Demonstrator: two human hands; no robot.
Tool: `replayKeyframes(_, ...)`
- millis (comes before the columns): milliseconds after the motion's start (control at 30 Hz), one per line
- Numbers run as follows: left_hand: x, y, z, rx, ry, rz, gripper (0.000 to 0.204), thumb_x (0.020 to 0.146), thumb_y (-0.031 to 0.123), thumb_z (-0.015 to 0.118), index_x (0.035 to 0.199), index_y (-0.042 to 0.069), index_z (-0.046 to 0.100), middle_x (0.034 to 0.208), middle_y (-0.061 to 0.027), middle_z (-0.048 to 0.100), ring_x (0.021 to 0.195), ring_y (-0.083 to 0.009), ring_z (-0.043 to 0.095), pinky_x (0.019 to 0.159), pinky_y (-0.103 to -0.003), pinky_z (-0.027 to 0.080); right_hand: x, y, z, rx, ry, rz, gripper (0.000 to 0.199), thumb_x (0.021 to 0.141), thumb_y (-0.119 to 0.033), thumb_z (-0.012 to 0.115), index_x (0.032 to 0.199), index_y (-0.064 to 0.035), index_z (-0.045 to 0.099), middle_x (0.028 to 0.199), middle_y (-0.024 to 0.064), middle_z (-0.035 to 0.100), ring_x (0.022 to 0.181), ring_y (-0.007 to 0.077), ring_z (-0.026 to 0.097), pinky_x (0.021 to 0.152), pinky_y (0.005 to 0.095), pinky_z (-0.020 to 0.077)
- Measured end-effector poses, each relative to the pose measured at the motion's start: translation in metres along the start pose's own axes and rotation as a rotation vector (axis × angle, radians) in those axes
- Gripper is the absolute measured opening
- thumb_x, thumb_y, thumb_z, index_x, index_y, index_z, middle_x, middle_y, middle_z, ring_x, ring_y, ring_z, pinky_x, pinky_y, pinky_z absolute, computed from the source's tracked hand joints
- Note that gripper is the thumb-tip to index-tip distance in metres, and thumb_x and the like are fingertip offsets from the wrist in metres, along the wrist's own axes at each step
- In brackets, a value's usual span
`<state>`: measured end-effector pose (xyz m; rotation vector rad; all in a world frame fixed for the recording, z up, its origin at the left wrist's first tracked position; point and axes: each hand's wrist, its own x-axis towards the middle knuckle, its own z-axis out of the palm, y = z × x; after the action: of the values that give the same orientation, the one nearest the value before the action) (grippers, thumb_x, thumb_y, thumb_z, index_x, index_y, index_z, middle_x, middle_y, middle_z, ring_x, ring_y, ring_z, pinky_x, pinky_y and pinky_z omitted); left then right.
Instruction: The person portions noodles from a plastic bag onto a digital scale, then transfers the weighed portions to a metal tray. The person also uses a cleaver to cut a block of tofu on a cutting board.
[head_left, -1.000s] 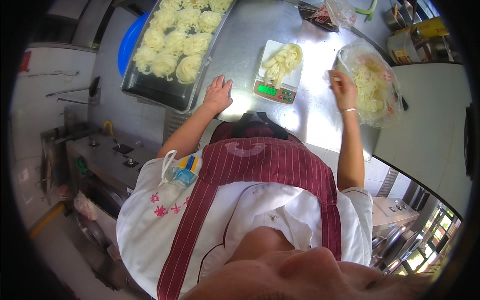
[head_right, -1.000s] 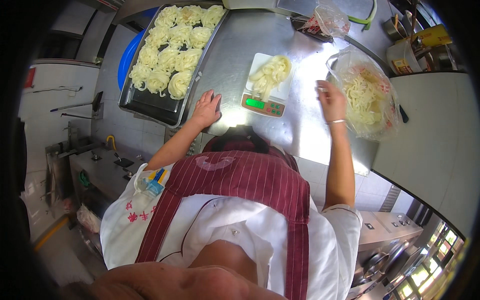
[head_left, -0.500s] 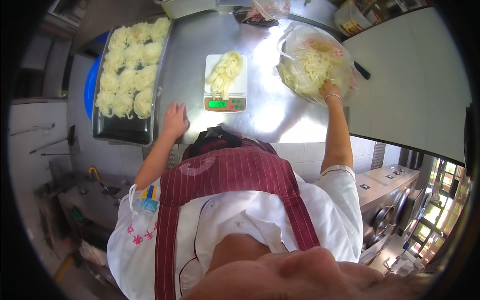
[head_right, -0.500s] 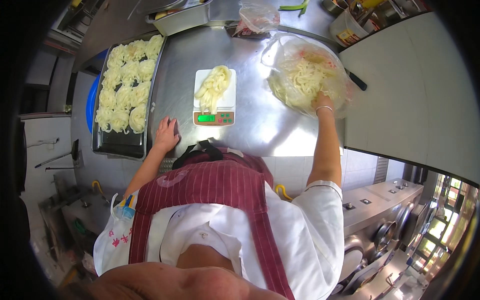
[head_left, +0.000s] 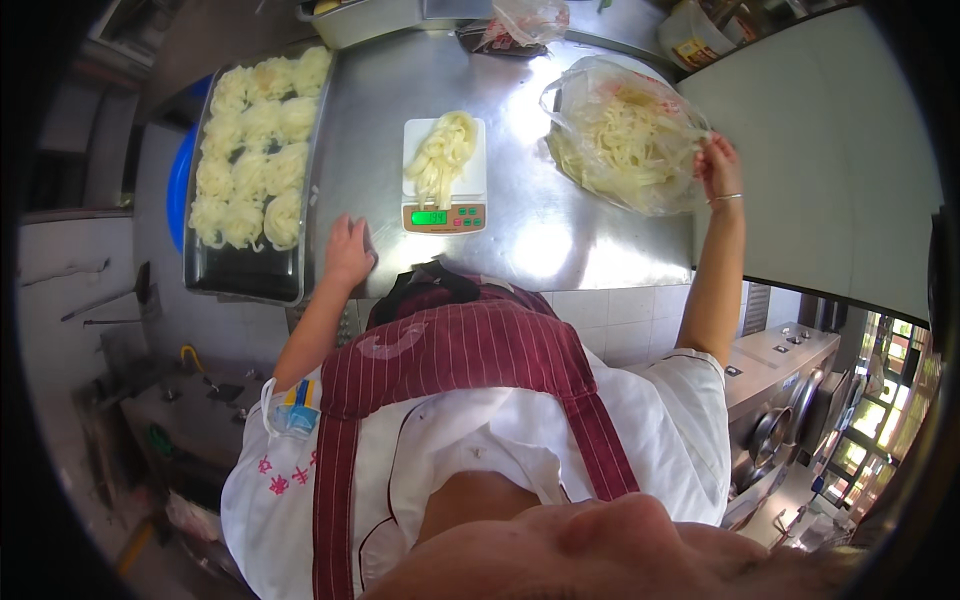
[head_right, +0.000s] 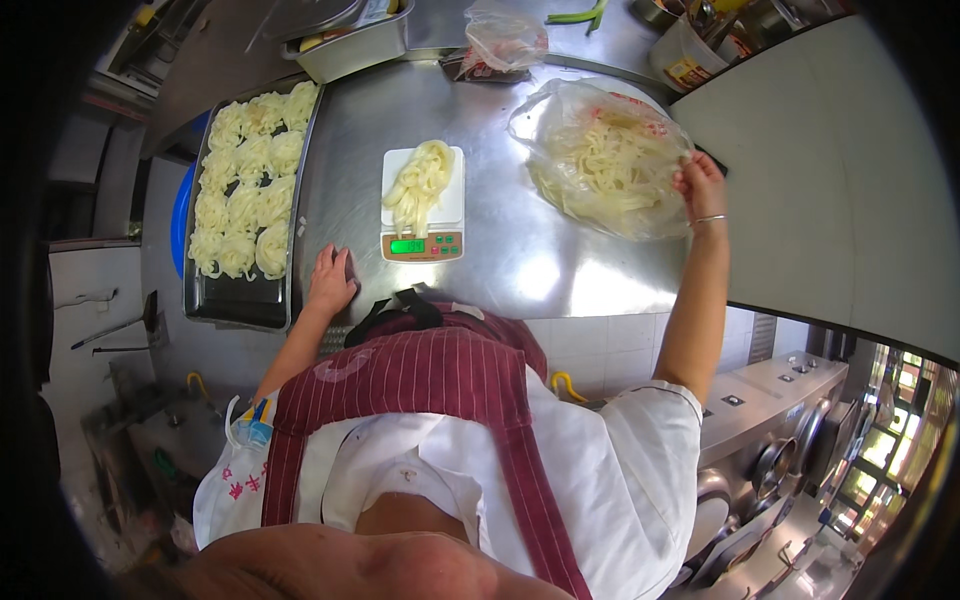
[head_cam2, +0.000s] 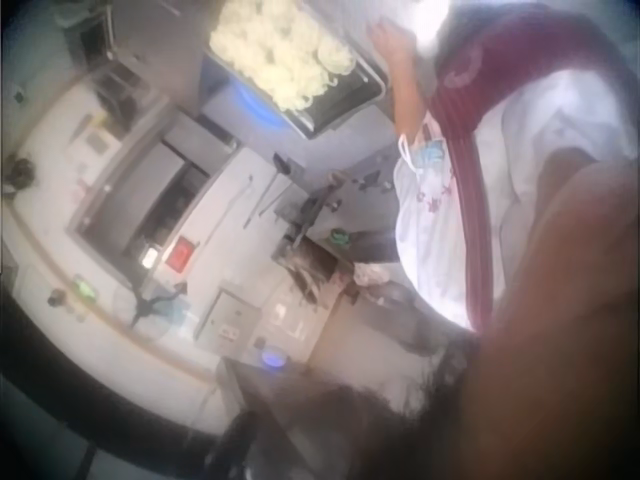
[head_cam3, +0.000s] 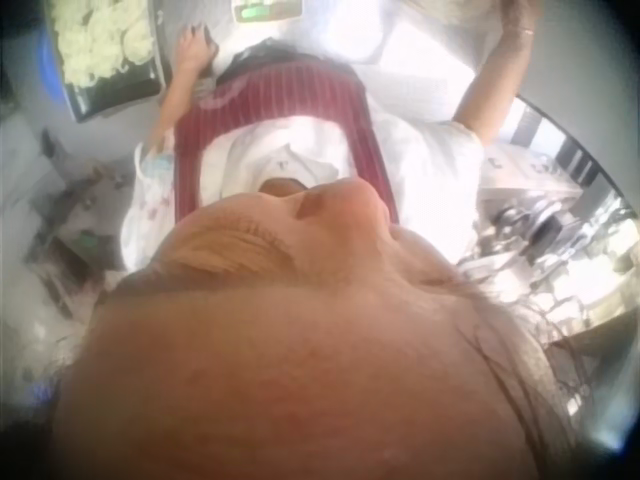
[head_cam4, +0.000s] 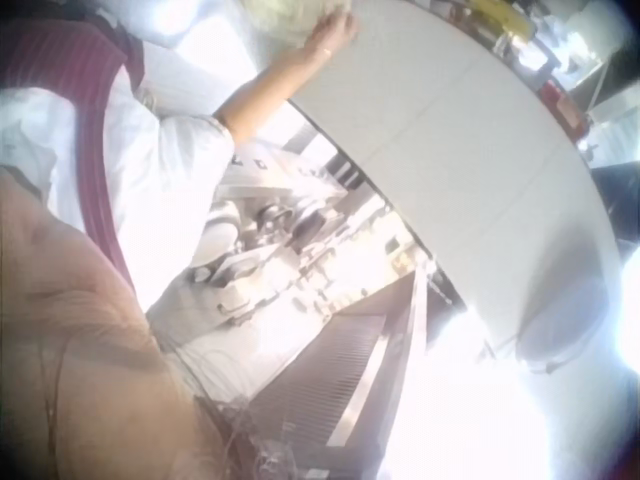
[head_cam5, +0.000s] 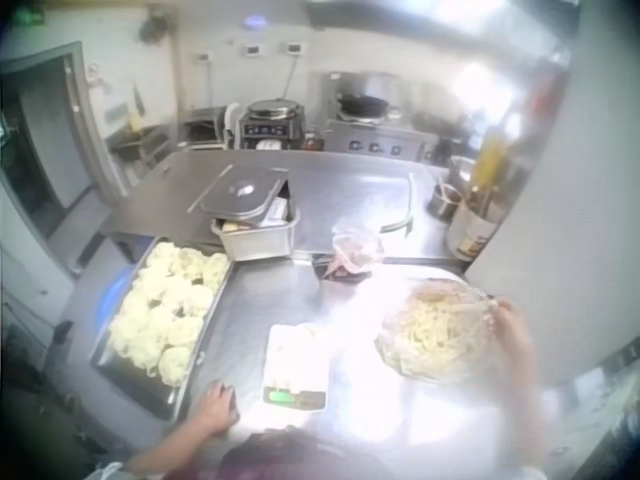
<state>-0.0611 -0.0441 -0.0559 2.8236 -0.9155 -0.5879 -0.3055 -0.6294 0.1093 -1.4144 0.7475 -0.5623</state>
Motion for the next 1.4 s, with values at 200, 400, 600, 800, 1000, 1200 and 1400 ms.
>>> replayKeyframes(200,0.001,0.002,0.0,-0.018,0.012,0.018,0.067,0.072,0.019,0.069,0.133,0.01,0.042,0.142,-0.0211,0.031,0.132,-0.0373,0.03,0.107,-0.045,0.031,-0.033,-0.117,0.043,0.039,-0.196,-0.185,0.012,0.091,-0.009,0.056,0.101,-0.0021,0.057,0.083,0.0045,0.06,0.061,0.008,0.056,0.057,0.0194,0.0473)
replayKeyframes(400,-0.002,-0.002,0.001,-0.017,0.034,0.016,0.067,0.072,0.022,0.067,0.133,0.01,0.043,0.141,-0.0207,0.032,0.132,-0.0371,0.029,0.107,-0.046,0.03,-0.058,-0.139,0.136,0.063,-0.423,-0.188,0.012,0.091,-0.008,0.057,0.102,-0.0023,0.056,0.086,0.0041,0.059,0.063,0.0084,0.057,0.057,0.0195,0.0475)
replayKeyframes(600,-0.006,-0.007,0.005,-0.041,0.076,0.011,0.063,0.075,0.023,0.063,0.133,0.011,0.044,0.142,-0.0208,0.032,0.134,-0.0354,0.028,0.107,-0.046,0.029,-0.055,-0.039,0.256,-0.052,-0.496,-0.01,0.013,0.089,-0.012,0.061,0.101,-0.0054,0.059,0.084,0.004,0.061,0.072,0.0109,0.063,0.064,0.023,0.053)
replayKeyframes(800,-0.003,-0.007,0.004,-0.039,0.016,0.028,0.071,0.074,0.023,0.067,0.138,0.014,0.038,0.147,-0.0195,0.026,0.138,-0.0351,0.022,0.107,-0.047,0.029,-0.044,0.083,0.32,-1.096,-0.665,-0.541,0.036,0.078,-0.002,0.058,0.112,-0.0135,0.064,0.101,0.0178,0.065,0.086,0.0342,0.064,0.079,0.0381,0.0509)
replayKeyframes(1000,-0.005,-0.012,0.012,-0.051,0.071,0.023,0.068,0.074,0.023,0.065,0.137,0.014,0.04,0.147,-0.0204,0.026,0.137,-0.0357,0.023,0.107,-0.047,0.03,-0.046,0.049,0.308,-0.822,-0.507,-0.494,0.023,0.085,-0.009,0.059,0.108,-0.0084,0.064,0.083,0.0139,0.068,0.074,0.0256,0.068,0.068,0.0341,0.0536)
replayKeyframes(1200,-0.003,-0.005,0.008,-0.02,0.087,0.043,0.06,0.076,0.021,0.059,0.133,0.011,0.043,0.143,-0.0223,0.03,0.135,-0.0359,0.027,0.106,-0.046,0.03,-0.042,0.079,0.319,-0.534,-0.546,-0.426,0.023,0.083,-0.005,0.063,0.106,-0.0049,0.063,0.09,0.0109,0.068,0.079,0.0242,0.069,0.073,0.0303,0.0546)
replayKeyframes(1400,-0.002,-0.009,0.009,-0.021,0.04,0.017,0.066,0.075,0.024,0.063,0.136,0.013,0.039,0.146,-0.0204,0.027,0.137,-0.0348,0.023,0.107,-0.046,0.029,-0.05,0.066,0.309,-0.969,-0.719,-0.821,0.032,0.08,-0.007,0.063,0.112,-0.009,0.059,0.114,0.0155,0.059,0.09,0.03,0.064,0.084,0.0379,0.0506)
